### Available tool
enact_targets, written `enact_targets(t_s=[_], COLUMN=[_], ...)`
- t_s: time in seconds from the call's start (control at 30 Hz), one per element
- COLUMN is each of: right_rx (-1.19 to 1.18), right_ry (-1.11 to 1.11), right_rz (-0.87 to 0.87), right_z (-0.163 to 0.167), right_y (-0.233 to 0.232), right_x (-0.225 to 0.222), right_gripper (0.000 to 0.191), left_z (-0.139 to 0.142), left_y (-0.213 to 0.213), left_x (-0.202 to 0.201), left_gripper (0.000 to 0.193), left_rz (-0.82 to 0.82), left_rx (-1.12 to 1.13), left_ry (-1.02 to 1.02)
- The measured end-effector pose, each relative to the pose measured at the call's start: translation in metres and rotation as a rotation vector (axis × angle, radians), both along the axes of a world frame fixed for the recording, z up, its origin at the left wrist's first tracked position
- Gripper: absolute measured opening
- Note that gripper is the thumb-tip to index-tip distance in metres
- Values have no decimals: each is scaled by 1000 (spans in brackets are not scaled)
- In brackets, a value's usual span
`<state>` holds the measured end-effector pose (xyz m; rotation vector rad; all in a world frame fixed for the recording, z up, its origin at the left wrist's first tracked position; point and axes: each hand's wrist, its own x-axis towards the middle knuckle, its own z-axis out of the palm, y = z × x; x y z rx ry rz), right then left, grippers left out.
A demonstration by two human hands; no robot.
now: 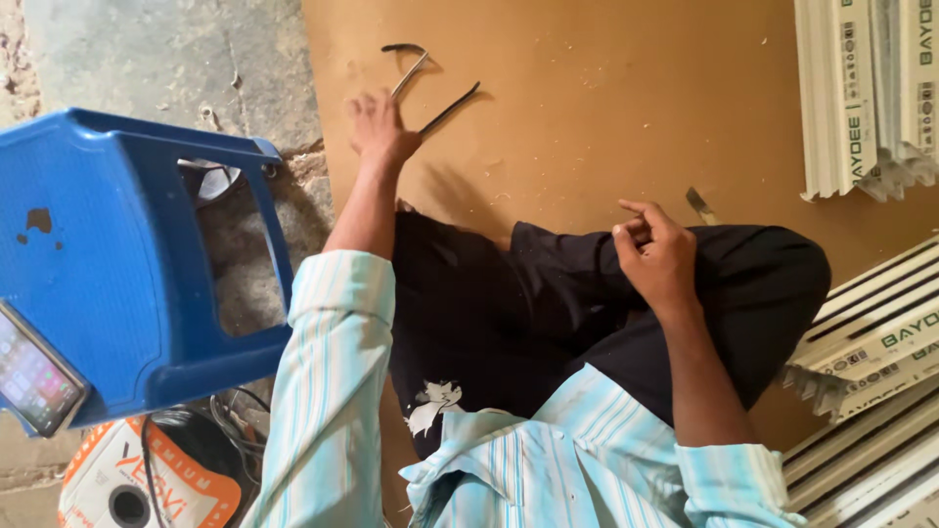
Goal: The person sits on the floor and repeatedly inserts thin metal strips into the grooves of white PVC profiles. They handle the profiles one at a time, align the strips, and then place the assembled pieces into a stack on the floor.
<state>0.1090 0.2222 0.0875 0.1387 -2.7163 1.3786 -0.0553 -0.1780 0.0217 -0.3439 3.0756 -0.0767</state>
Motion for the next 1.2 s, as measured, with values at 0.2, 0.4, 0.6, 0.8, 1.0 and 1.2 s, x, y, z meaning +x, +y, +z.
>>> enact_targets(t_s=[0.2, 0.4, 0.6, 0.8, 1.0, 1.2], right_rx=[-24, 12, 36, -3, -9, -306], right_ry=[-38, -64, -82, -99, -65, -157], right_rz=[2, 25, 25, 18, -3, 179], right_z=[0, -5, -9, -12, -14, -28], right_y=[15, 15, 16, 18, 20, 18], right_x=[-4, -18, -22, -20, -25, -31], right_gripper=[31, 31, 30, 29, 25, 41], left_z=[-8, -20, -22, -9, 34, 52], left_y=[-10, 5, 26, 47, 97, 162], left_x=[6, -2, -13, -15, -9, 26], left_gripper=[109, 88, 79, 23, 12, 12], left_rz=[93, -118, -236, -257, -246, -337], left_rx=[264, 207, 155, 356, 849, 1558], left_ry=[-190, -130, -173, -192, -257, -271])
